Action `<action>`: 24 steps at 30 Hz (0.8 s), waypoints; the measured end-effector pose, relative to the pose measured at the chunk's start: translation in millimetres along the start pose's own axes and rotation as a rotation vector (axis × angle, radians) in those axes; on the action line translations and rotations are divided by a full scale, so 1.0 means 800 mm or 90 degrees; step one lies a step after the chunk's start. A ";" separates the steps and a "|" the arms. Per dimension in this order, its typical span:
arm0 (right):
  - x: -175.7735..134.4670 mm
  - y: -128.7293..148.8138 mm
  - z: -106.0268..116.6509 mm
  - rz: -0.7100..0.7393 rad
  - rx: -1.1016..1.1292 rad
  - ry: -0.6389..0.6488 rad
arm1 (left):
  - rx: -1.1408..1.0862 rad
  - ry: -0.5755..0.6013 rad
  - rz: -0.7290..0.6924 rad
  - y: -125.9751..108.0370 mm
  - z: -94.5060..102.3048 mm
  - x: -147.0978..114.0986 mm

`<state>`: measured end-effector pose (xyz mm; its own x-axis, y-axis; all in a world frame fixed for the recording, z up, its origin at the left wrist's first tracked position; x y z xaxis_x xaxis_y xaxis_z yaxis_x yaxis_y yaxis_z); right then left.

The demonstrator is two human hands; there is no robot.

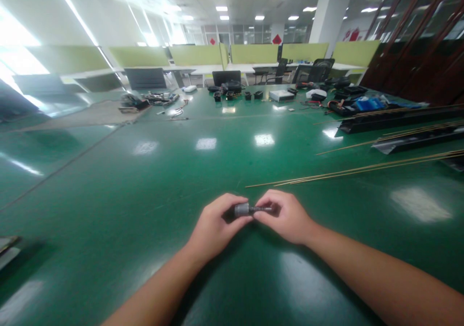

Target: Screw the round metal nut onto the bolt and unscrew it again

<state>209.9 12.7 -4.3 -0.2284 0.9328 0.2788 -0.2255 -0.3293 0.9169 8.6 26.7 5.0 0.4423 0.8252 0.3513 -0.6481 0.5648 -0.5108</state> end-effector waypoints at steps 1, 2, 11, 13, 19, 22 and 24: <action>0.000 0.000 0.000 -0.002 0.001 -0.001 | -0.001 -0.001 -0.001 0.000 0.000 0.000; 0.000 0.000 0.000 -0.004 0.001 -0.002 | -0.003 -0.003 -0.002 0.000 0.000 0.000; 0.001 0.002 0.001 -0.002 0.004 -0.017 | 0.004 -0.019 -0.005 0.001 0.003 -0.002; 0.001 0.001 0.002 -0.008 0.010 -0.023 | 0.013 -0.027 -0.003 0.002 0.004 -0.001; 0.003 -0.002 0.002 -0.014 0.011 -0.039 | 0.032 -0.041 0.002 0.003 0.004 0.002; 0.003 -0.003 0.002 -0.016 0.011 -0.046 | 0.035 -0.045 0.005 0.004 0.004 0.003; 0.002 -0.003 0.002 -0.024 0.009 -0.051 | 0.036 -0.046 0.007 0.005 0.005 0.003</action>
<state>211.8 15.6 -5.3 -0.1426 0.9535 0.2655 -0.2183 -0.2920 0.9312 4.8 31.0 6.6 0.3912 0.8277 0.4023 -0.6872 0.5535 -0.4705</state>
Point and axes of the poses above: each hand's wrist, its own x-axis towards the middle knuckle, its own z-axis out of the back of the hand, y = z × x, the point moved 2 cm from there along x, towards the middle knuckle, and after that the axes turned 13 degrees about x, right-handed, at the moved point
